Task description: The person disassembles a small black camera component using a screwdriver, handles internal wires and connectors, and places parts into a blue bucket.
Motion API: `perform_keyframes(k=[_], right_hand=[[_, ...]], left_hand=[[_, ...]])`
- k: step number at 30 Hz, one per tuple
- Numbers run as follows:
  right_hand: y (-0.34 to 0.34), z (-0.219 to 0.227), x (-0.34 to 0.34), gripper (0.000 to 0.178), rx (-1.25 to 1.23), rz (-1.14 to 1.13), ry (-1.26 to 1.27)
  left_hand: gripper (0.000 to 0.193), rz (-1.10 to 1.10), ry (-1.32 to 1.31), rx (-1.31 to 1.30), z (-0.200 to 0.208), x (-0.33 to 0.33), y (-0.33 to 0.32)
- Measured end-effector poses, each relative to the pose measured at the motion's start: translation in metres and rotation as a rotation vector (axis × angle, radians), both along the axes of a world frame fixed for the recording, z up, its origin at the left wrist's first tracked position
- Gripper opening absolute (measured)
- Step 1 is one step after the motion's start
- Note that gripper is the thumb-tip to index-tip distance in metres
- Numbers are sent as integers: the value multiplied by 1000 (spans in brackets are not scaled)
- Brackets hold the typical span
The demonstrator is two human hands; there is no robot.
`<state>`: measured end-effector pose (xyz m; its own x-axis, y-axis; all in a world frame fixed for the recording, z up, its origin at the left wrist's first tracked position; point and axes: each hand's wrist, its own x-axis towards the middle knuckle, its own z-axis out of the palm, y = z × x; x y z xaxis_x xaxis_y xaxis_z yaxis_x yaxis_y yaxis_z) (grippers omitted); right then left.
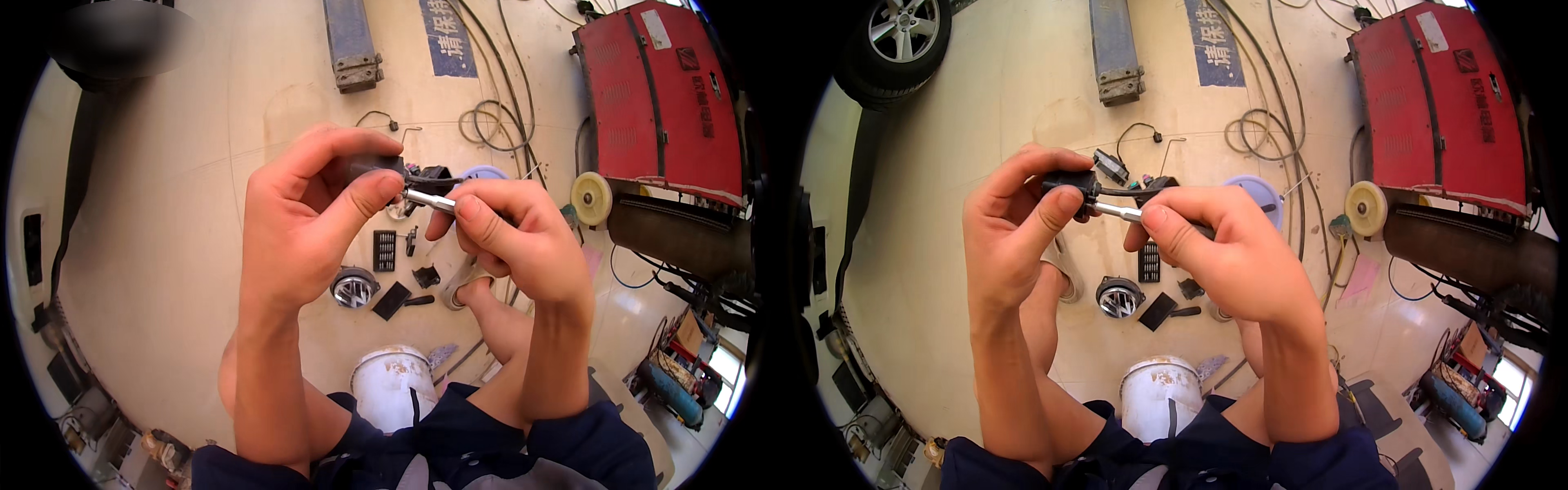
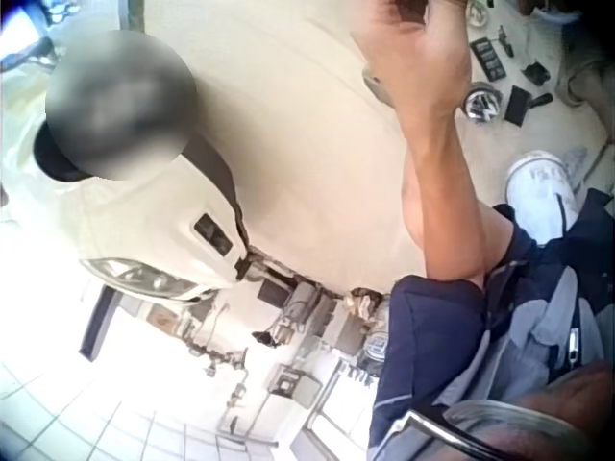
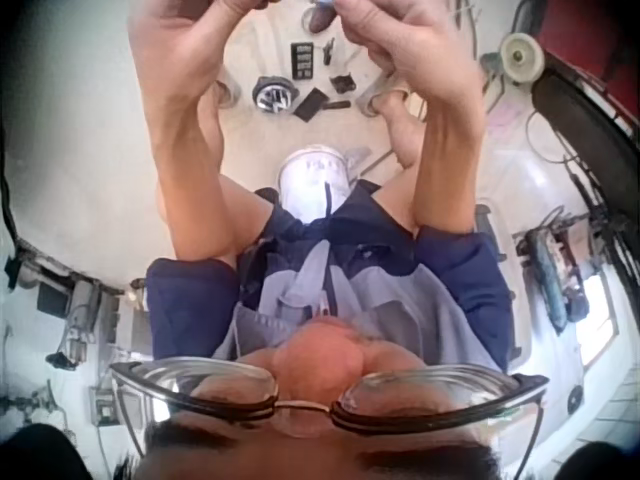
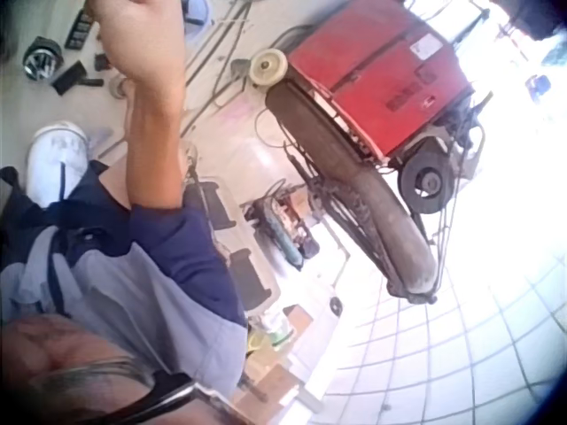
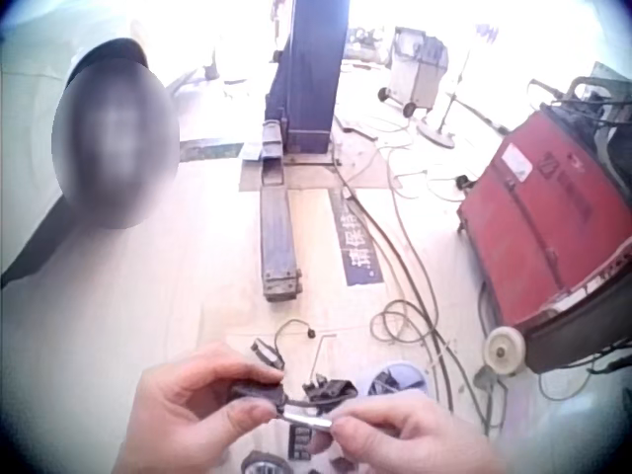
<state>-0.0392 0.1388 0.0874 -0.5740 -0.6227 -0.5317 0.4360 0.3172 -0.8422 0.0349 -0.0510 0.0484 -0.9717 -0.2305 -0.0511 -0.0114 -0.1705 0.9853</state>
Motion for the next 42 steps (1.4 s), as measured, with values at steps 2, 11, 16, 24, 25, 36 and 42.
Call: perform_keyframes(k=[2,11,16,24,25,36,42], right_hand=[[3,-3,-4,28,-18,52,-72],[8,-13,0,27,-16,-21,-95],[7,-17,0,26,-5,-27,-135],[-3,-23,9,22,23,-95,276],[-4,-25,10,22,22,-98,311],[-10,-38,12,20,27,-97,436],[-14,-40,16,17,49,-115,541]], left_hand=[[22,-13,25,-48,-2,0,0],[20,-56,149,-180,-6,-6,7],[19,-66,155,-295,-5,-5,7],[20,39,60,-102,-9,-7,14],[20,43,52,-112,-9,-7,14],[21,104,5,-147,-12,-5,14],[23,116,-55,-114,-9,-2,13]])
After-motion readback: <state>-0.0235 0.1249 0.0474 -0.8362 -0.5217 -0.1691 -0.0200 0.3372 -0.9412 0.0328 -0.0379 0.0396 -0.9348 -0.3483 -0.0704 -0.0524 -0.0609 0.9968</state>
